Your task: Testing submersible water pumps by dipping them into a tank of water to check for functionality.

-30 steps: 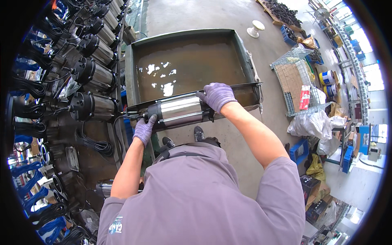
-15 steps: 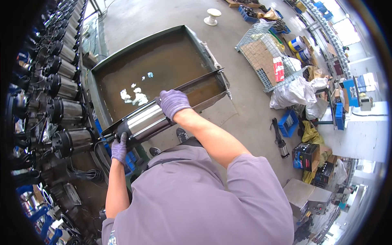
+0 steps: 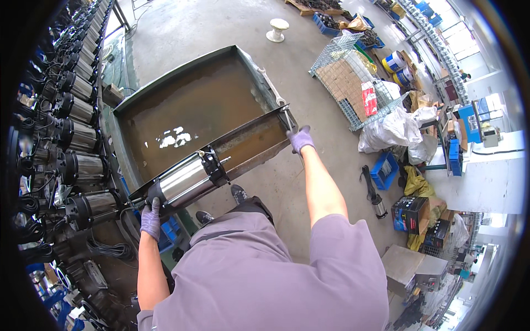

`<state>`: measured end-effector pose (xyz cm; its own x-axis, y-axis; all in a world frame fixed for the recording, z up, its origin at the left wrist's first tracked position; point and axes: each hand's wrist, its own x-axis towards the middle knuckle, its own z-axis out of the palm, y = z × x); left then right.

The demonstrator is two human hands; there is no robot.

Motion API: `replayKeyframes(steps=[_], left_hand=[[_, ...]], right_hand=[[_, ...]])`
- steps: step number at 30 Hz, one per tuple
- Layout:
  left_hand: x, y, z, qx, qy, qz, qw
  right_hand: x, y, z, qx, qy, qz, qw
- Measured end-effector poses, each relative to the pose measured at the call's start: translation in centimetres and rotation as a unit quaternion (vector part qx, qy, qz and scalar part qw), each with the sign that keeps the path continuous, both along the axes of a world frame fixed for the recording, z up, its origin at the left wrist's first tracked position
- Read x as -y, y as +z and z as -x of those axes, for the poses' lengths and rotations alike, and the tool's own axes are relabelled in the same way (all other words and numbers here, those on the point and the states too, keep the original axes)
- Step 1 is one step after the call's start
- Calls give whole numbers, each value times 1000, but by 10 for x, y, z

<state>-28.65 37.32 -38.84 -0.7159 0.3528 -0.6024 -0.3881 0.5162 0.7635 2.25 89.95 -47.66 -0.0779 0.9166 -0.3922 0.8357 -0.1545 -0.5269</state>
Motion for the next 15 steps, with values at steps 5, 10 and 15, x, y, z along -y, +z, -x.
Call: replayKeyframes(steps=[5, 10, 15], left_hand=[[1, -16, 6, 22, -15, 8, 1000], [3, -8, 1, -8, -9, -1, 1000], [1, -4, 4, -54, -51, 57, 996]], right_hand=[[-61, 24, 55, -226, -82, 160, 957], [-26, 62, 106, -16, 39, 17, 999], [72, 148, 130, -246, 311, -4, 918]])
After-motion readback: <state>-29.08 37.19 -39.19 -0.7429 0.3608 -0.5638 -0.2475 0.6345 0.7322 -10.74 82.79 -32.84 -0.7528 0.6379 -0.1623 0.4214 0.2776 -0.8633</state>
